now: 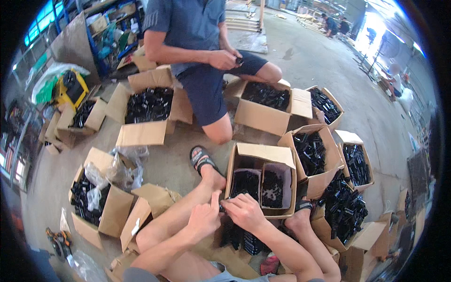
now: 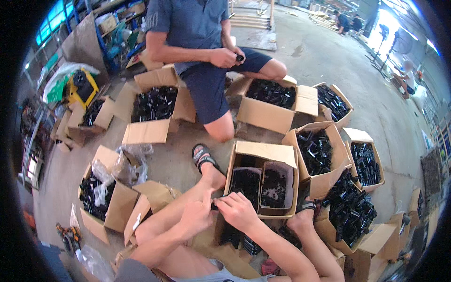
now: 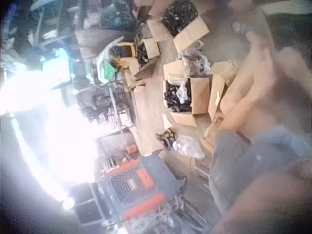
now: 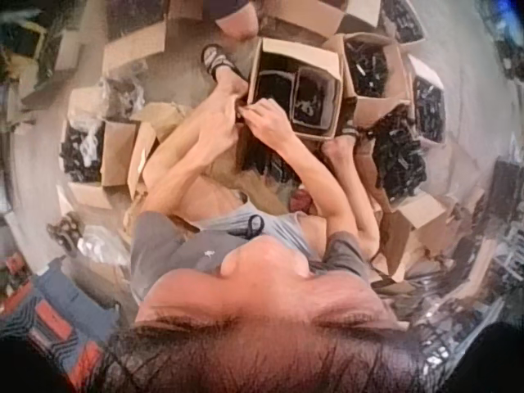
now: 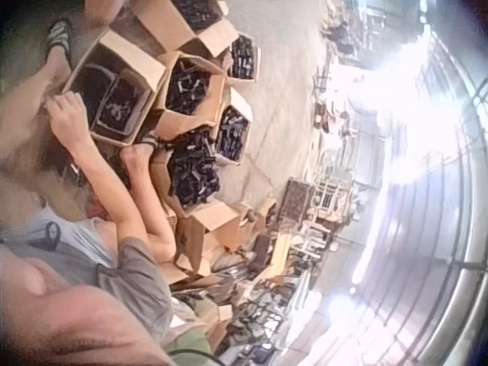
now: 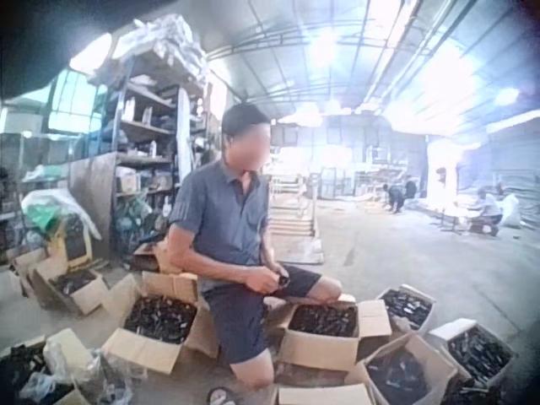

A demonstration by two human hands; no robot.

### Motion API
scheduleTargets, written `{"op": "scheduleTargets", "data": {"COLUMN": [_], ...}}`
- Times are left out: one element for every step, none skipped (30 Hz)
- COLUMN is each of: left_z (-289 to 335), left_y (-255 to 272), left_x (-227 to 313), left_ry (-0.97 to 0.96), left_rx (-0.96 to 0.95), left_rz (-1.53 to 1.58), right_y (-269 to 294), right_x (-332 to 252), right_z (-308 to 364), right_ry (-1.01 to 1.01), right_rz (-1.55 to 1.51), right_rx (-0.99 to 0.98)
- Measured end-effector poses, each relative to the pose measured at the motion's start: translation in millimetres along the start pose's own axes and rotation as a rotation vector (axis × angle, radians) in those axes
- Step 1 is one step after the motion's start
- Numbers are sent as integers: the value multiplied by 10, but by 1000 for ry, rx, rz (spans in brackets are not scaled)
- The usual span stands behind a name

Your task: The person sits on the floor and assembles small black plastic components by hand. They take a larger plastic piece from a box, pick up small pins from a container, and insert them into the piece before placing the finished assembly into another box.

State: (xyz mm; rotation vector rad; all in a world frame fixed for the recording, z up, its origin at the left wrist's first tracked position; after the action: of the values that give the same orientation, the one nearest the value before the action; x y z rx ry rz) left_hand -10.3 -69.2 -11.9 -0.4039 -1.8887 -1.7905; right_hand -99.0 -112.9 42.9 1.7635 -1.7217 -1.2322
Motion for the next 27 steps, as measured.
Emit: {"op": "scheduleTargets", "data": {"left_z": [1, -5, 16, 23, 24, 15, 23, 24, 26, 28, 31, 33, 35, 43, 36, 25, 29, 32, 24, 16, 29, 23, 16, -3, -17, -16, -7], "left_y": [-2, -11, 5, -1, -5, -21, 21, 27, 33, 43, 48, 47, 37, 2, -54, -28, 0, 67, 99, 130, 156, 138, 122, 132, 125, 130, 141], "left_x": [21, 41, 42, 51, 61, 71, 127, 151, 168, 166, 164, 163, 155, 110, 44, 56, 89, 135, 199, 231, 218, 242, 245, 268, 270, 286, 307], "left_ry": [7, 13, 9, -4, -17, -29, -49, -57, -64, -63, -61, -50, -39, -32, -25, -7, 9, 18, 22, 26, 35, -4, -43, -82, -63, -45, -26], "left_rx": [-19, -38, -22, -16, -9, -4, 24, 31, 39, 41, 43, 32, 23, 12, 2, -10, -25, -25, -27, -30, -21, 3, 27, 51, 40, 29, 18], "left_rz": [-1, -1, -16, -10, -4, 6, 13, 10, 6, 6, 8, 12, 18, 6, -6, -19, -16, -23, -18, -14, -12, 13, 37, 60, 49, 36, 24], "right_y": [-6, -40, -52, -46, -25, -7, 5, 22, 24, 29, 32, 47, 70, 74, 70, 55, 48, 52, 71, 65, -11, -21, -29, -38, -32, 1, 31], "right_x": [1, 10, 4, -5, -4, 9, 10, 15, 25, 32, 36, 39, 51, 60, 70, 73, 75, 49, 37, 22, 7, -6, -17, -27, -41, -53, -62], "right_z": [26, 49, 68, 79, 91, 114, 134, 143, 144, 149, 167, 176, 184, 177, 172, 177, 172, 142, 136, 120, 116, 151, 173, 187, 199, 198, 197], "right_ry": [-5, 1, 11, 22, 19, 11, 2, -4, -7, -11, -14, -14, -32, -36, -38, -40, -34, -17, -5, 6, 22, 44, 65, 87, 75, 68, 61], "right_rz": [5, 8, -7, -21, -32, -32, -39, -46, -38, -35, -33, -31, -29, -42, -54, -76, -83, -95, -97, -100, -83, -47, -11, 24, 18, 26, 34], "right_rx": [-5, -16, 2, 21, 36, 52, 64, 76, 63, 68, 72, 75, 60, 63, 64, 62, 44, 44, 35, 27, 7, -7, -20, -32, -44, -39, -34]}}
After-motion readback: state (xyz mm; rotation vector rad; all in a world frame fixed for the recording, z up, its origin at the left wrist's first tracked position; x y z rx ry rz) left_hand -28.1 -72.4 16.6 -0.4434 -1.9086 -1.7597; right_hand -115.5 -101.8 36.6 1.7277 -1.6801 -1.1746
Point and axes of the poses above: each hand's wrist, its own z-axis away from the middle knuckle, its own y-axis out of the back of the hand, x = y × z, the point moved 10 cm from there along -z, towards the middle knuckle, and after that the axes turned 3 degrees about z, right-handed, at the moved point
